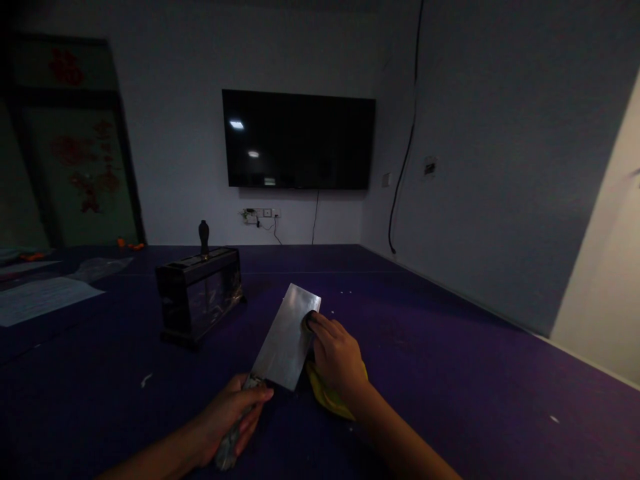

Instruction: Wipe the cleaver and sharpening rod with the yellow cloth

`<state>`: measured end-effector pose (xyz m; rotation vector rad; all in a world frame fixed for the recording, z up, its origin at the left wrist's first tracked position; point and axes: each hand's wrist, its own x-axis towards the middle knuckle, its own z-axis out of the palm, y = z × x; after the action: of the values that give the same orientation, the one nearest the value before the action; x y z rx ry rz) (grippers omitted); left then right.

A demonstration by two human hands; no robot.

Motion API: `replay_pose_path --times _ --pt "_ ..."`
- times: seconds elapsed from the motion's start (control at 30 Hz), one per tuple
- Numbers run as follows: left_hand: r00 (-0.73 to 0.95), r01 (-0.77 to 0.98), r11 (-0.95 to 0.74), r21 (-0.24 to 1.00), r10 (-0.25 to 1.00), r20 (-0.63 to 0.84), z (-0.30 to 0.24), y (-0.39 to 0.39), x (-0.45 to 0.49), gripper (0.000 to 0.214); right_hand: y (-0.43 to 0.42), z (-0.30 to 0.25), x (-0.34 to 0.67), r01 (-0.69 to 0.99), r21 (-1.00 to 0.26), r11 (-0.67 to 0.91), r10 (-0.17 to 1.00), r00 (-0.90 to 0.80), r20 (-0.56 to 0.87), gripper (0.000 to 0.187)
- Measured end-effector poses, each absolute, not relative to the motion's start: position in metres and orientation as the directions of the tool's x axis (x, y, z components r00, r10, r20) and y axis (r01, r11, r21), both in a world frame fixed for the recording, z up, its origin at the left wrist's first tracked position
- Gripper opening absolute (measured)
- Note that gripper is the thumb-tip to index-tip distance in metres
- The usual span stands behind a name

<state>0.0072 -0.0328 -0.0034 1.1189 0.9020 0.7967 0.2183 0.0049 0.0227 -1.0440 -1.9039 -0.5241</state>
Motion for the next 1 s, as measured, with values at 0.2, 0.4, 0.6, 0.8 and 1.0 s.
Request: replay_pose_path --times 0.2,0.4,0.6,0.8,1.0 --pt "0.434 -0.059 0.237 0.97 0.881 -0.189 -0.0032 -0.0327 0.0081 0.026 0.004 0.0233 0.2184 0.827 -0.033 0.561 0.464 -0.28 0.84 0.034" --pt "0.445 -0.047 0.23 0.972 0.876 -0.186 -0.0055 -0.0314 0.0073 0.028 0.0063 0.0255 0.219 0.847 -0.031 0.531 0.459 -0.257 0.85 0.037" --pt "0.483 -0.025 0.227 0.974 0.855 -0.187 -0.0064 -0.03 0.0068 0.027 0.011 0.0304 0.226 0.869 -0.103 0.485 0.486 -0.169 0.857 0.039" --pt "0.473 -0.033 0.218 0.975 0.863 -0.177 -0.0041 -0.0314 0.0069 0.027 0.0102 0.0287 0.2247 0.849 -0.139 0.509 0.503 -0.163 0.849 0.037" --pt "0.452 -0.034 0.225 0.974 0.872 -0.186 -0.0012 -0.0337 0.0073 0.027 0.0069 0.0249 0.2188 0.824 -0.147 0.547 0.525 -0.2 0.827 0.035"
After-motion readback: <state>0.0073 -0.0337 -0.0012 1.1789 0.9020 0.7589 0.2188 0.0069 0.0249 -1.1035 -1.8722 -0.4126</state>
